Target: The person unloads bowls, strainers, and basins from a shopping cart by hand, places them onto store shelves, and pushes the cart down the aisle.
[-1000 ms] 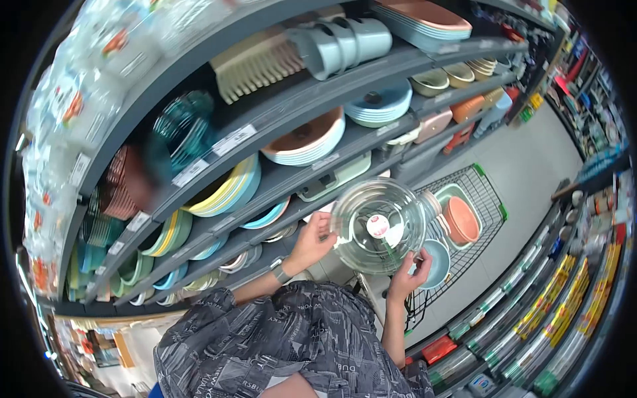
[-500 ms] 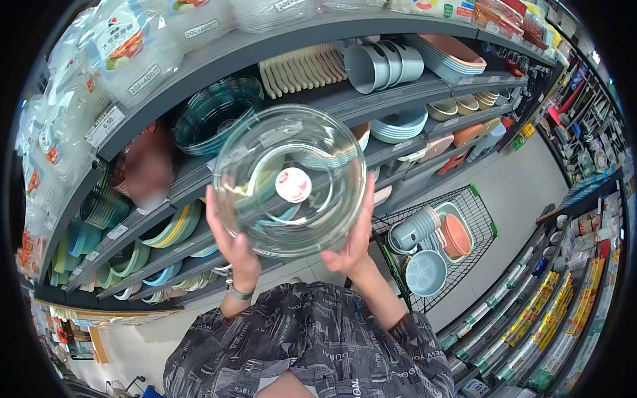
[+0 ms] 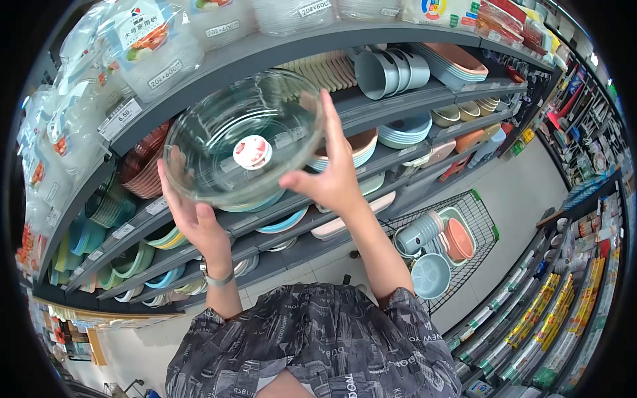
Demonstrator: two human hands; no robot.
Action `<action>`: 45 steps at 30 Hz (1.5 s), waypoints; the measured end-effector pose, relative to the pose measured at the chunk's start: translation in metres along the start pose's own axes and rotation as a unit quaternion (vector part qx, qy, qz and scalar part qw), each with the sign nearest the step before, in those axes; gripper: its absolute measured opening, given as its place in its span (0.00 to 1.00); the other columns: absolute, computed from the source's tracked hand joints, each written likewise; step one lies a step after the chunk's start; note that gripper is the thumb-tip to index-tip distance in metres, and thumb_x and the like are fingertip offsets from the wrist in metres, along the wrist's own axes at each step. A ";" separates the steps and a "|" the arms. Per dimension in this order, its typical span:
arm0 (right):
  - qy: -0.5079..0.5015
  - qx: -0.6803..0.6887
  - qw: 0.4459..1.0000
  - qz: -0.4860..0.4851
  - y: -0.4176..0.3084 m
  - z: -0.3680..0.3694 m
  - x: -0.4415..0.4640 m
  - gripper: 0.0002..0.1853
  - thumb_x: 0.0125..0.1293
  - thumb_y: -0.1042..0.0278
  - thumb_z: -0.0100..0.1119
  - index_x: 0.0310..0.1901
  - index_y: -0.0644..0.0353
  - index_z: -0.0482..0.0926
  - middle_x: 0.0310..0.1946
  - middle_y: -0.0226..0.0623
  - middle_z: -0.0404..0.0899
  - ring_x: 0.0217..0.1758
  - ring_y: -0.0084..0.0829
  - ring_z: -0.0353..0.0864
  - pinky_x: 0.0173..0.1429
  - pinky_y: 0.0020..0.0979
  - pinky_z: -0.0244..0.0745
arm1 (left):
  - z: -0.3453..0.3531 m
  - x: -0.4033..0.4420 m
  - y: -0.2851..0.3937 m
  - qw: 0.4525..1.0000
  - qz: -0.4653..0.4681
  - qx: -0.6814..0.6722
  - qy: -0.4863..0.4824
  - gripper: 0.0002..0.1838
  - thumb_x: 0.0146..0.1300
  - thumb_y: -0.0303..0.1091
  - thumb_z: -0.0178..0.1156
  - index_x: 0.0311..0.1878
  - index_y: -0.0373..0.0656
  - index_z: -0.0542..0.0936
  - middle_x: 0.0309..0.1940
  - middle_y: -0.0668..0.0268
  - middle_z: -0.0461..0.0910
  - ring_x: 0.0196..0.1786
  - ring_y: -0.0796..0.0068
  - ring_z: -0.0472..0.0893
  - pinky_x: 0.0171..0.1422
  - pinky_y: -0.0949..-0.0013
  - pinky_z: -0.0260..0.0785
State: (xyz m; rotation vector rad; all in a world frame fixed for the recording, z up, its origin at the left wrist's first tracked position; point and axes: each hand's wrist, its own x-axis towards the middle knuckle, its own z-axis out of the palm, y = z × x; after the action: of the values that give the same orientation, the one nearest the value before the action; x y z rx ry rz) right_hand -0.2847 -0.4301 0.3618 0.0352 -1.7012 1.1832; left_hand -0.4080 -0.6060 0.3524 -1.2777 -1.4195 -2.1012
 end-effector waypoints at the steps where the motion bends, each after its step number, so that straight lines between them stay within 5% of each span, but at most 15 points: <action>1: -0.007 -0.003 1.000 0.000 0.006 0.002 0.009 0.73 0.43 0.32 0.80 0.78 0.71 0.45 0.72 0.58 0.64 0.75 0.46 0.66 0.76 0.41 0.61 | 0.001 0.006 -0.003 0.999 0.015 0.042 0.017 0.53 0.68 0.59 0.61 0.80 0.31 0.46 0.78 0.45 0.54 0.79 0.52 0.57 0.81 0.52 0.47; 7: -0.010 0.002 1.000 0.029 0.064 0.029 0.065 0.64 0.50 0.40 0.80 0.76 0.73 0.52 0.67 0.55 0.71 0.71 0.40 0.69 0.75 0.37 0.62 | -0.001 0.041 -0.047 0.997 -0.046 -0.022 0.061 0.41 0.70 0.28 0.64 0.77 0.28 0.52 0.74 0.48 0.60 0.76 0.59 0.62 0.79 0.64 0.50; 12: -0.034 -0.034 0.999 -0.001 0.090 0.040 0.097 0.45 0.60 0.50 0.75 0.69 0.71 0.64 0.61 0.46 0.75 0.65 0.35 0.72 0.72 0.36 0.64 | -0.008 0.067 -0.072 0.995 -0.089 -0.027 0.038 0.21 0.71 0.27 0.64 0.62 0.31 0.69 0.58 0.59 0.75 0.62 0.73 0.73 0.69 0.70 0.63; 13: -0.054 -0.029 0.997 0.050 0.093 0.040 0.104 0.53 0.52 0.37 0.76 0.67 0.73 0.66 0.64 0.57 0.73 0.70 0.44 0.71 0.74 0.39 0.62 | -0.011 0.070 -0.075 0.994 -0.097 -0.032 0.039 0.21 0.71 0.26 0.64 0.62 0.31 0.70 0.58 0.60 0.76 0.61 0.74 0.74 0.69 0.70 0.63; 15: -0.072 -0.028 0.996 0.054 0.097 0.040 0.110 0.52 0.51 0.35 0.75 0.65 0.73 0.70 0.59 0.58 0.77 0.66 0.46 0.75 0.71 0.39 0.66 | -0.013 0.075 -0.081 0.993 -0.103 -0.036 0.049 0.19 0.71 0.24 0.62 0.61 0.31 0.71 0.58 0.61 0.77 0.59 0.75 0.75 0.69 0.71 0.63; 20: -0.067 -0.061 0.990 0.108 0.112 0.045 0.111 0.49 0.55 0.32 0.70 0.63 0.72 0.73 0.55 0.61 0.80 0.62 0.51 0.79 0.68 0.41 0.69 | -0.027 0.073 -0.109 0.974 -0.189 0.052 0.116 0.25 0.77 0.44 0.51 0.64 0.31 0.75 0.64 0.58 0.77 0.66 0.70 0.73 0.75 0.65 0.58; 22: -0.044 -0.065 0.989 0.122 0.097 0.048 0.104 0.46 0.60 0.31 0.64 0.63 0.71 0.73 0.56 0.64 0.79 0.63 0.54 0.77 0.67 0.42 0.70 | -0.023 0.072 -0.118 0.973 -0.165 0.002 0.164 0.23 0.77 0.45 0.53 0.53 0.29 0.79 0.53 0.58 0.80 0.58 0.71 0.74 0.68 0.67 0.60; 27: -0.010 -0.081 0.995 -0.051 0.111 0.062 0.097 0.48 0.59 0.35 0.68 0.68 0.69 0.67 0.58 0.61 0.78 0.65 0.53 0.76 0.69 0.42 0.68 | -0.019 0.064 -0.102 0.958 -0.199 0.191 0.083 0.29 0.75 0.51 0.56 0.54 0.26 0.75 0.51 0.48 0.79 0.53 0.64 0.75 0.64 0.63 0.64; 28: -0.067 -0.107 0.991 0.034 0.112 0.061 0.095 0.52 0.58 0.32 0.68 0.67 0.74 0.66 0.58 0.67 0.76 0.67 0.54 0.74 0.71 0.43 0.67 | -0.016 0.062 -0.107 0.957 -0.181 0.210 0.079 0.30 0.74 0.51 0.57 0.56 0.25 0.74 0.53 0.44 0.78 0.55 0.61 0.76 0.65 0.60 0.65; 31: 0.022 -0.176 0.984 -0.018 0.130 0.071 0.086 0.47 0.60 0.26 0.61 0.21 0.81 0.77 0.21 0.66 0.77 0.30 0.60 0.84 0.39 0.49 0.79 | -0.014 0.053 -0.105 0.945 -0.169 0.279 0.035 0.36 0.73 0.53 0.58 0.65 0.24 0.70 0.63 0.36 0.72 0.64 0.50 0.74 0.71 0.58 0.62; 33: -0.064 -0.192 0.976 0.075 0.116 0.062 0.077 0.50 0.60 0.26 0.60 0.42 0.86 0.76 0.32 0.75 0.79 0.42 0.64 0.83 0.50 0.49 0.79 | -0.010 0.049 -0.096 0.940 -0.151 0.306 -0.002 0.40 0.72 0.54 0.59 0.69 0.23 0.66 0.67 0.35 0.68 0.69 0.45 0.70 0.74 0.58 0.60; 34: -0.046 -0.179 0.980 0.075 0.123 0.067 0.071 0.59 0.59 0.24 0.59 0.60 0.88 0.63 0.50 0.85 0.72 0.57 0.69 0.76 0.62 0.48 0.75 | -0.013 0.048 -0.103 0.939 -0.115 0.323 -0.012 0.41 0.73 0.54 0.58 0.70 0.23 0.64 0.68 0.34 0.67 0.70 0.44 0.69 0.75 0.57 0.59; 39: -0.137 -0.135 0.979 0.072 0.133 0.060 0.074 0.73 0.52 0.19 0.63 0.73 0.85 0.42 0.67 0.88 0.51 0.71 0.70 0.63 0.75 0.46 0.64 | -0.010 0.043 -0.110 0.936 -0.041 0.348 -0.020 0.41 0.73 0.56 0.58 0.66 0.20 0.65 0.62 0.30 0.69 0.66 0.41 0.72 0.71 0.53 0.63; 43: -0.173 -0.216 0.959 0.064 0.144 0.063 0.088 0.67 0.57 0.16 0.53 0.62 0.94 0.60 0.33 0.71 0.81 0.44 0.61 0.85 0.49 0.46 0.83 | -0.011 0.047 -0.125 0.914 -0.024 0.404 0.023 0.44 0.69 0.59 0.61 0.64 0.20 0.67 0.60 0.29 0.71 0.64 0.38 0.73 0.70 0.51 0.66; 45: -0.213 -0.215 0.950 0.071 0.142 0.055 0.088 0.60 0.59 0.21 0.57 0.55 0.92 0.67 0.36 0.73 0.80 0.45 0.61 0.84 0.51 0.48 0.82 | -0.013 0.049 -0.131 0.909 0.001 0.415 0.033 0.46 0.66 0.60 0.63 0.65 0.20 0.68 0.62 0.30 0.71 0.65 0.37 0.72 0.71 0.50 0.66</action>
State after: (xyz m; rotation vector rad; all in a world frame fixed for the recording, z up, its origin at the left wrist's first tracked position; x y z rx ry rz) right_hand -0.4399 -0.3536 0.3305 -0.1097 -2.3509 0.9232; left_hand -0.5282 -0.5450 0.3128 -0.8297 -1.9475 -1.2348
